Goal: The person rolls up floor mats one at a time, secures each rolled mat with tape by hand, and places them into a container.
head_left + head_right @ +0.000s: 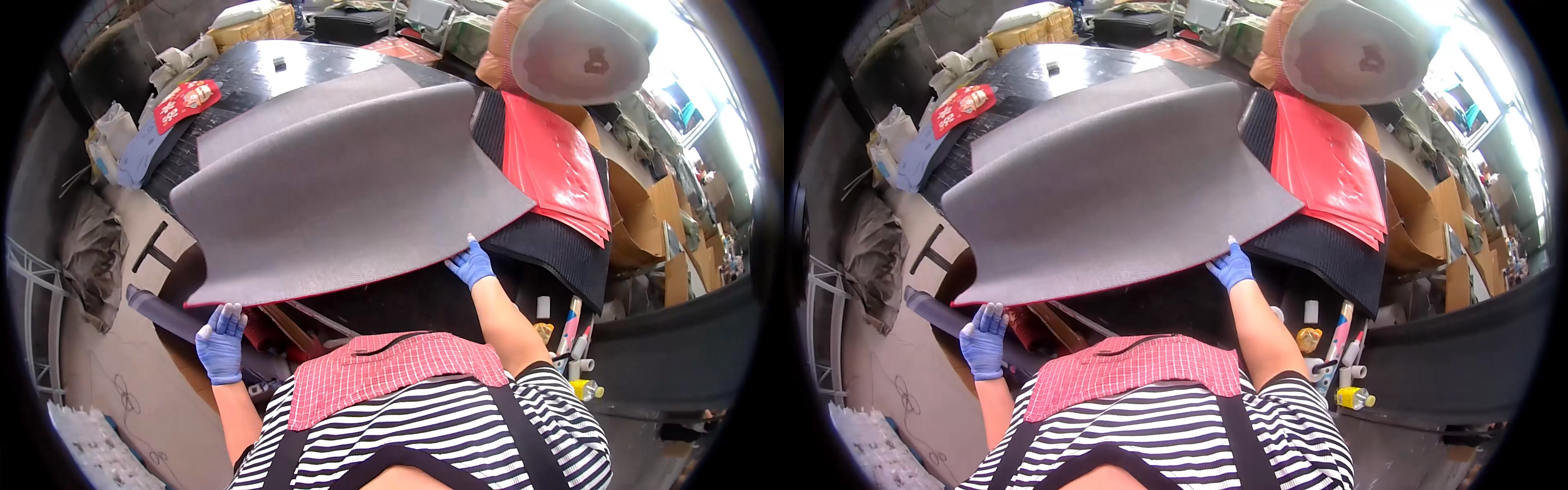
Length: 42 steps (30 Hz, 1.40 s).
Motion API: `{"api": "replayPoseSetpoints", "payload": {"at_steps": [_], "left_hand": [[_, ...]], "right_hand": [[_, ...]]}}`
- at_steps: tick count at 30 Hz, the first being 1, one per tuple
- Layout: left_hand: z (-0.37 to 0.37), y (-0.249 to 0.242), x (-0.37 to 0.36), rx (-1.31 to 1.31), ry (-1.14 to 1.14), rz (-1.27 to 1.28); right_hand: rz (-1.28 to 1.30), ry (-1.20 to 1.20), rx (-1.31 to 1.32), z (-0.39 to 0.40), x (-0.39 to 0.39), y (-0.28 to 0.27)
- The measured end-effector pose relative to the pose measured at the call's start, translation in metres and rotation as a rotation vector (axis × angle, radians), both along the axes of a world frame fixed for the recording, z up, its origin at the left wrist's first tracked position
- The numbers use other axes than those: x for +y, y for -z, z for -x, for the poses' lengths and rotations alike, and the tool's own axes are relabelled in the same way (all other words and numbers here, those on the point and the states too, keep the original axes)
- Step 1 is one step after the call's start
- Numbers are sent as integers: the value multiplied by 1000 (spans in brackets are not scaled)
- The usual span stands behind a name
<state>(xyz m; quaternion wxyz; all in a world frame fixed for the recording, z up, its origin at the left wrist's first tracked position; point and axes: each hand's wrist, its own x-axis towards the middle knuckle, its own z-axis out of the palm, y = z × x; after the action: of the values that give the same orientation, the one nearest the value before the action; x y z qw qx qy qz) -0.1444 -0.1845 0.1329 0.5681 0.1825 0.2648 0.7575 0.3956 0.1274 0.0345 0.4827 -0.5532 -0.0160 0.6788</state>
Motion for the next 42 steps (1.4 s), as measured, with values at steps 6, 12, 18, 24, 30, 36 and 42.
{"api": "replayPoseSetpoints", "payload": {"at_steps": [6,12,18,24,30,36,42], "left_hand": [[31,-26,-4,261,-158,460],[49,-66,140,1263,-249,276],[-25,-67,370,2287,-57,363],[-99,1,397,2356,539,666],[-47,54,462,2433,540,770],[-32,67,527,2493,432,830],[-148,26,366,1567,1140,-134]], "right_hand": [[-126,-195,-334,32,33,-40],[-379,-313,-679,37,-87,-136],[-134,-211,-736,9,-145,-115],[74,-119,-667,-13,-149,-98],[6,-196,-584,-4,-126,-92],[38,-161,-337,36,-89,-77],[71,-63,46,39,-77,-67]]}}
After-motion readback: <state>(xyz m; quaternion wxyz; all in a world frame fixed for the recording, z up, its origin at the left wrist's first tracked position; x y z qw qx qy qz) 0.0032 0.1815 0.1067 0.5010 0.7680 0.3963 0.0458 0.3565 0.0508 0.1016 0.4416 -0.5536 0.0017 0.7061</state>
